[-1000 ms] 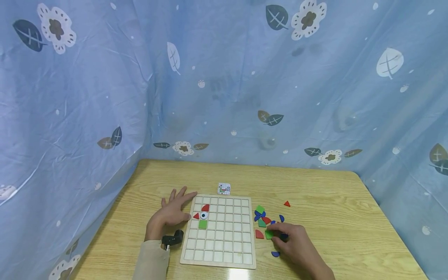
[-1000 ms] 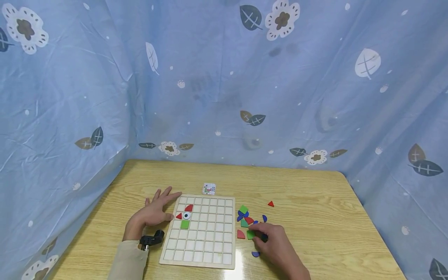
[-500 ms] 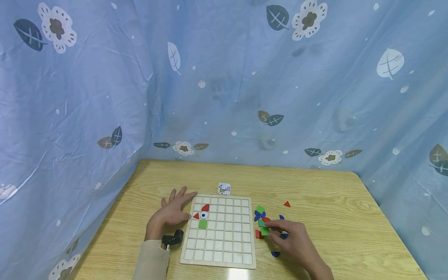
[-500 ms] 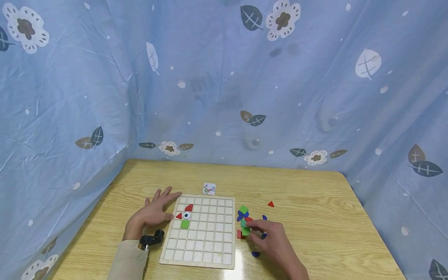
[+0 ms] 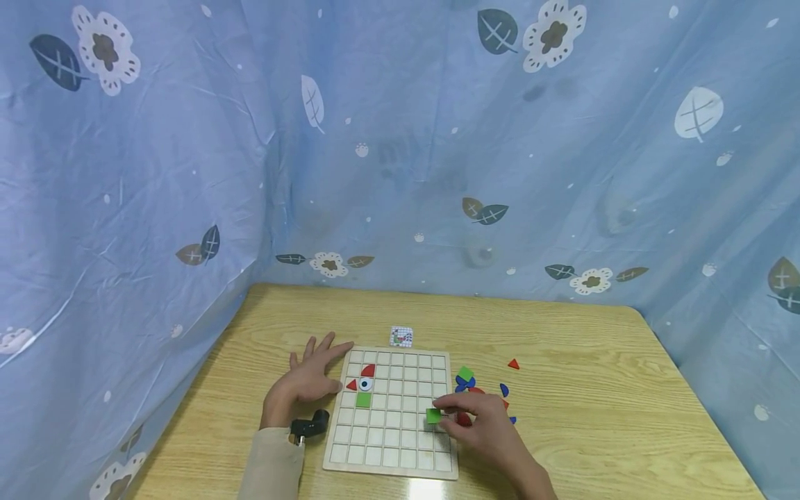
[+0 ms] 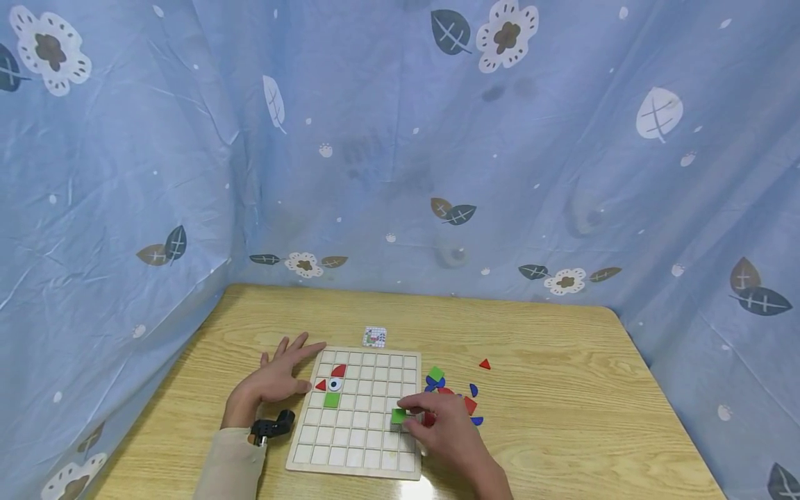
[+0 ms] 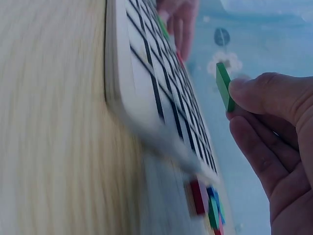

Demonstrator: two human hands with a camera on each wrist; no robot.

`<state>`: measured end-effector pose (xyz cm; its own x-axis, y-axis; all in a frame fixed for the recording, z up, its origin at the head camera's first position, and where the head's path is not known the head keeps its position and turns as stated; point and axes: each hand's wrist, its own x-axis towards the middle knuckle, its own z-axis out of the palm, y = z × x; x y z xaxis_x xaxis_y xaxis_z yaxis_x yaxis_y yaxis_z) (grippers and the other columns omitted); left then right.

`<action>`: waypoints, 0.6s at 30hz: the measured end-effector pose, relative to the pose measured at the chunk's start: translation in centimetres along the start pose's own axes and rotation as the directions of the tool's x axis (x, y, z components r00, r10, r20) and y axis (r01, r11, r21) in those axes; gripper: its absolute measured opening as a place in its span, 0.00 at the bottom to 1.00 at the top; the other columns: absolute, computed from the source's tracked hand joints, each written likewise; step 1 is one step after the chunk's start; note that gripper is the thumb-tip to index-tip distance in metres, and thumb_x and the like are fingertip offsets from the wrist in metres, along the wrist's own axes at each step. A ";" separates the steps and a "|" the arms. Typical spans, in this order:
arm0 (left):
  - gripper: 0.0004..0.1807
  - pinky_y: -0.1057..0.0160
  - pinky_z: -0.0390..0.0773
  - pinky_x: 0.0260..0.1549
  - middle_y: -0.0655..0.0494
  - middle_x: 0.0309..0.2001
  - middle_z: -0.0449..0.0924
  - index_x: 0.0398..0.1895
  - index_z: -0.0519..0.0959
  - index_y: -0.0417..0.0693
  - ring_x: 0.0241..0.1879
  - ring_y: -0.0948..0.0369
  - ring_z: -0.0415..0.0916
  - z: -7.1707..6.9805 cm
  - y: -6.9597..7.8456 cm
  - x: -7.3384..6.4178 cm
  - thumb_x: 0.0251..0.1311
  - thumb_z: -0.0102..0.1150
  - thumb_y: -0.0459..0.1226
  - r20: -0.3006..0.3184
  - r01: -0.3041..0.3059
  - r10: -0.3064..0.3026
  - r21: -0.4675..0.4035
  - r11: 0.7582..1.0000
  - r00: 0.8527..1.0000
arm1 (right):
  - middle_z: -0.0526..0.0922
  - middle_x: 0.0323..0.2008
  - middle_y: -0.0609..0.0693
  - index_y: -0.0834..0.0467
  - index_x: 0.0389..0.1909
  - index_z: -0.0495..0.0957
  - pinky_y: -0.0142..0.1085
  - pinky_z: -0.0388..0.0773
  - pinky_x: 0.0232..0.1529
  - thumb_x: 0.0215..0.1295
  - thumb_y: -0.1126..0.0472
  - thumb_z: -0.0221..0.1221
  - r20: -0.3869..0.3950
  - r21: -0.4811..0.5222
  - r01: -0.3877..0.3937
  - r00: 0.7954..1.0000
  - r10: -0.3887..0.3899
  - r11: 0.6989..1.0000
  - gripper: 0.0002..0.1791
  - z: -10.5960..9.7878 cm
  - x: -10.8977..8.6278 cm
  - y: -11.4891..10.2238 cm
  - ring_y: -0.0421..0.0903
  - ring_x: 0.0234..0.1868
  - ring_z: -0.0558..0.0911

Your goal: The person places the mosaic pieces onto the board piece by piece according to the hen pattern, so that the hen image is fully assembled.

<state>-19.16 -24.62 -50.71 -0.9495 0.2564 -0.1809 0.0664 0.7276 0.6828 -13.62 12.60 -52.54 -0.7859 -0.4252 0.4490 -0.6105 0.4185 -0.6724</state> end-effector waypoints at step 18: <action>0.46 0.14 0.25 0.73 0.36 0.89 0.44 0.84 0.70 0.56 0.87 0.28 0.26 0.1 0.0 0.1 0.60 0.70 0.29 -0.015 0.012 -0.012 0.020 1.000 1.000 | 0.95 0.47 0.46 0.56 0.50 0.93 0.38 0.90 0.51 0.66 0.68 0.74 0.156 0.135 -0.088 0.985 0.067 0.987 0.13 5.4 3.5 -2.7 0.40 0.47 0.92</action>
<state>-19.26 -24.56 -50.82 -0.9546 0.2384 -0.1786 0.0611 0.7434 0.6660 -14.21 5.63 -52.37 -0.7998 -0.5166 0.3056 -0.5201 0.3424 -0.7824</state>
